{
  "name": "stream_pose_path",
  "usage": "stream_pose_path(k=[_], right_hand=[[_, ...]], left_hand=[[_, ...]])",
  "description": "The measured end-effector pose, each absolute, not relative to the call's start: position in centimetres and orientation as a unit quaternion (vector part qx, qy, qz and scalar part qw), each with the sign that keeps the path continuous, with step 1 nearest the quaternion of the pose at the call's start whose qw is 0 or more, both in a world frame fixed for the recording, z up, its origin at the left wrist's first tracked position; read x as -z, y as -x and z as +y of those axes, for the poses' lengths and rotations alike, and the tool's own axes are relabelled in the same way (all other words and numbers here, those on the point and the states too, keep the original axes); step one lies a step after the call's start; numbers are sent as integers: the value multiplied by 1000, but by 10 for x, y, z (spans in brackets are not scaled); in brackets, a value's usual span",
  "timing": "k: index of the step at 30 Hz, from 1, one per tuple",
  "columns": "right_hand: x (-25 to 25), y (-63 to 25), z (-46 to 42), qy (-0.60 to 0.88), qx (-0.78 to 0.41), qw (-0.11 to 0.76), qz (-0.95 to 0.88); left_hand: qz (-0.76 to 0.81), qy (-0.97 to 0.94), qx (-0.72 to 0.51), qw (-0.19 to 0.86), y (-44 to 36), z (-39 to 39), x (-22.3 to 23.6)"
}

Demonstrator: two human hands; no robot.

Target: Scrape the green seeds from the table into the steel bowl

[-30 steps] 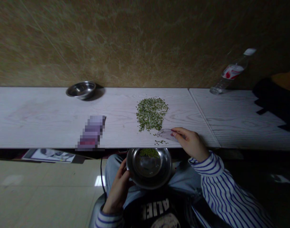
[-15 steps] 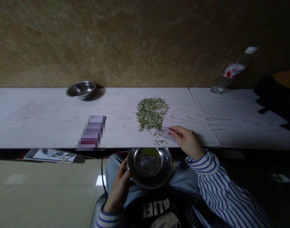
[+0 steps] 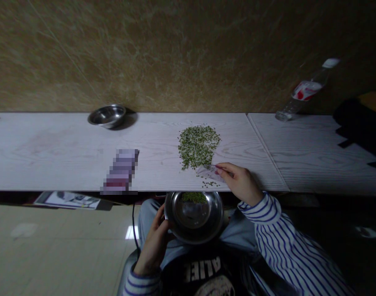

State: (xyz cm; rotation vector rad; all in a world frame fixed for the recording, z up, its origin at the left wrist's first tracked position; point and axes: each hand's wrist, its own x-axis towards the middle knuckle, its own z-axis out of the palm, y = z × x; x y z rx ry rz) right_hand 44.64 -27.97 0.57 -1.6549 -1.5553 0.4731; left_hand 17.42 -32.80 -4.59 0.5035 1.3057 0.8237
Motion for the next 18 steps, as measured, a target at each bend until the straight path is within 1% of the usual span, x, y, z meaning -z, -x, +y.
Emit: stream_pose_path(k=[9, 15, 18], right_hand=[[-7, -443, -277, 646, -209, 387, -624], [-4, -456, -285, 656, -187, 386, -621], [-2, -463, -290, 662, -196, 383, -613]], left_hand=[[561, -213, -379, 705, -171, -327, 49], [574, -218, -369, 698, -169, -328, 52], [579, -223, -366, 694, -169, -328, 51]])
